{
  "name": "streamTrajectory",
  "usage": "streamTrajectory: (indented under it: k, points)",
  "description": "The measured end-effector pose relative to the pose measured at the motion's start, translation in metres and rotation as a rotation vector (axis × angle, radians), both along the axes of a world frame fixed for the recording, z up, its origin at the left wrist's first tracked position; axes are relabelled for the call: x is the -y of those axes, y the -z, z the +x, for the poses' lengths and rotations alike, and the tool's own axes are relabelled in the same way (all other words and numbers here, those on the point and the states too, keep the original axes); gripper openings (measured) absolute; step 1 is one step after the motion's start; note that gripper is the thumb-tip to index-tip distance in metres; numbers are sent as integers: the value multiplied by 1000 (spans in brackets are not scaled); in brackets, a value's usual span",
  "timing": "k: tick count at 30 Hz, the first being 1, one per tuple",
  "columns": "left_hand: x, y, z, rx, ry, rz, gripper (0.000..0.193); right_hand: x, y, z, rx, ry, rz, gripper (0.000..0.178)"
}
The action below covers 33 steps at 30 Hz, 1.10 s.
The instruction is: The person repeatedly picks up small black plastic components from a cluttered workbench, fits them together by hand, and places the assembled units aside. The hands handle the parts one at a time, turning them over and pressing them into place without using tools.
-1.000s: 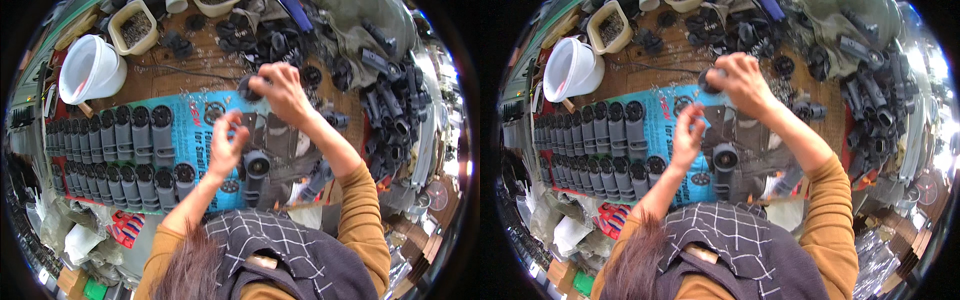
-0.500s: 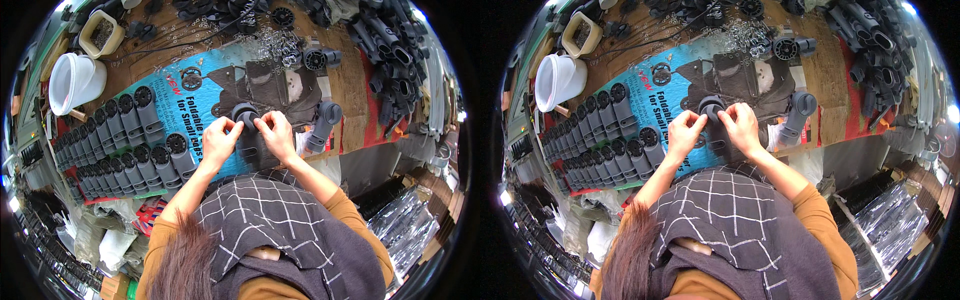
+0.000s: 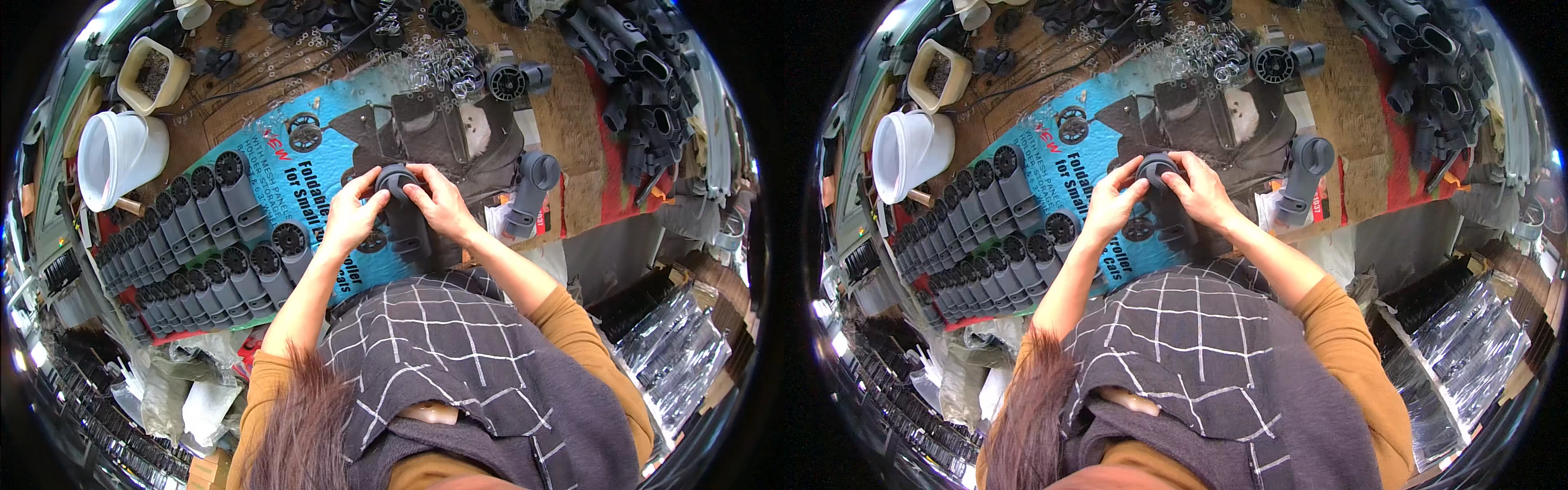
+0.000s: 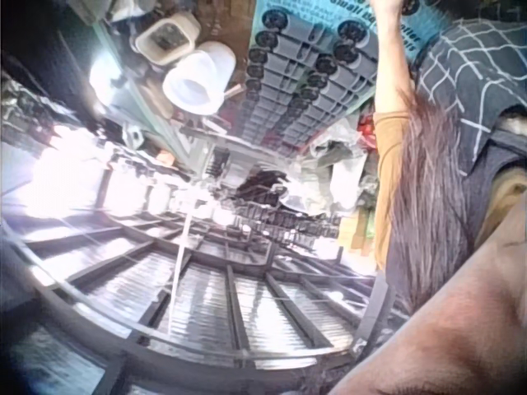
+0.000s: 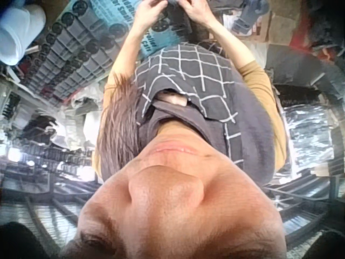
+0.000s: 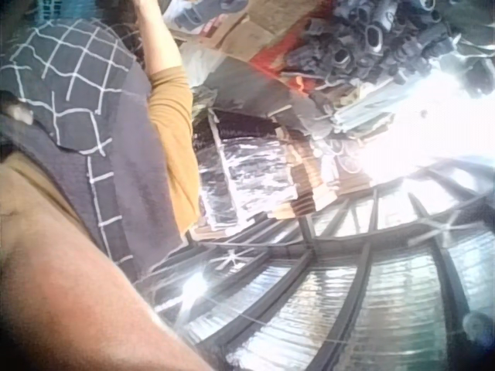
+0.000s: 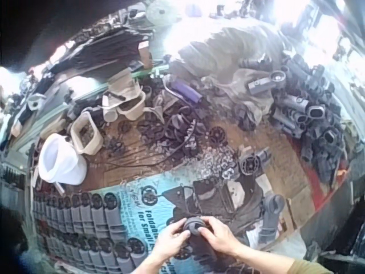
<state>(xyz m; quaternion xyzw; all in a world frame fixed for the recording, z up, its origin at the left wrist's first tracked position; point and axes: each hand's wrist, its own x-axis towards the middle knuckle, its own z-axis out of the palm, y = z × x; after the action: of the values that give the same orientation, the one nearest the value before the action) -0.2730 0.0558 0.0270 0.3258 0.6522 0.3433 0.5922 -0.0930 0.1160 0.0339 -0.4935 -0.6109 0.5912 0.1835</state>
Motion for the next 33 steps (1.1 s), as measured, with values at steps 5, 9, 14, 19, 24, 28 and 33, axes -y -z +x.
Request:
streamTrajectory:
  k: [5,9,14,19,24,28,33]
  points:
    - [-5,-5,3,-45,-11,-42,48,-1,8,0,3,-19,-85,38]
    - [-11,-8,-3,-102,162,-5,51,-5,10,3,28,-60,-124,40]
    - [-20,-11,-8,-195,441,18,54,-4,3,2,157,-131,-91,35]
    - [-27,-10,-3,-329,530,70,56,-1,0,2,257,-106,-156,38]
    - [-25,-23,3,-325,408,-60,56,2,-7,-1,233,-40,-144,48]
    - [-27,-46,2,-391,-33,90,60,20,-40,-3,252,-59,148,77]
    - [-27,-64,11,31,-206,431,85,30,-82,-12,-427,156,-506,58]
